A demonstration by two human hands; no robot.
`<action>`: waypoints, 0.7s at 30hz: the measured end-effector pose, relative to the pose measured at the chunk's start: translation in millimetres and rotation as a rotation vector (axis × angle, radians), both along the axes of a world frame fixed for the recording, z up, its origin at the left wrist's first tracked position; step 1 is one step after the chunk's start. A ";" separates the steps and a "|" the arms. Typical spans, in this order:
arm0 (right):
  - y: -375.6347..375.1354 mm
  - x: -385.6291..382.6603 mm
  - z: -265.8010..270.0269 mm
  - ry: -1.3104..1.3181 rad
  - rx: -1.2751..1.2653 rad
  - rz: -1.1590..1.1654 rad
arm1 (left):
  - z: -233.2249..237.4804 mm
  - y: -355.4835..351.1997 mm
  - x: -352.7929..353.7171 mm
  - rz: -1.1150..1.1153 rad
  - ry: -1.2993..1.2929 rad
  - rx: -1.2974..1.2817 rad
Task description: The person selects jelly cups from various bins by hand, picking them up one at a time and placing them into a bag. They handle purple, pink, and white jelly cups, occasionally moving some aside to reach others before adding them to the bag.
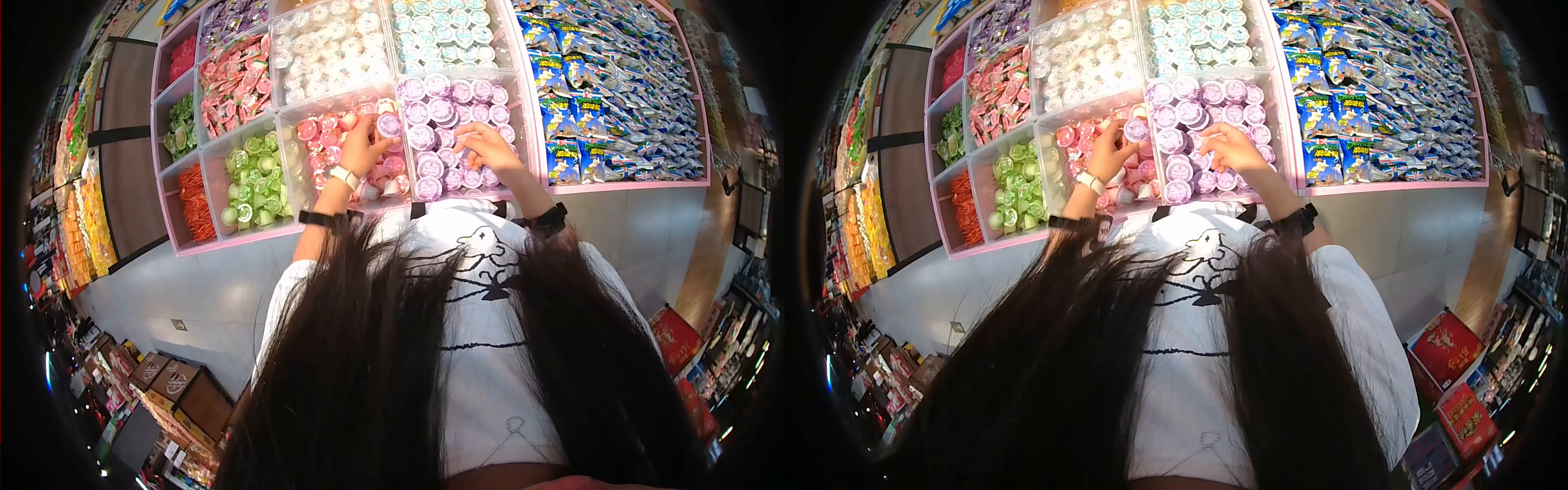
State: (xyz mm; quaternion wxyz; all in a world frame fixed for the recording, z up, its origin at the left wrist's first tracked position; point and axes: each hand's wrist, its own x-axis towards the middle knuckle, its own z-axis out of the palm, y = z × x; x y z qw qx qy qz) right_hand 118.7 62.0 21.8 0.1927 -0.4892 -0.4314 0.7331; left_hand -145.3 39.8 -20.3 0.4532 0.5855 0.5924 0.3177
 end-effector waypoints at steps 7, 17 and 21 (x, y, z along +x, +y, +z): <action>2.8 -22.1 25.8 0.317 -0.108 0.177 | 84.7 -25.0 57.6 -0.058 -0.121 0.160; -8.2 7.0 -2.3 0.511 -0.278 -0.111 | 80.4 -17.3 77.6 -0.206 -0.108 0.128; 27.7 50.0 -71.1 0.620 -0.181 -0.437 | 76.7 -14.0 68.6 -0.034 -0.108 0.150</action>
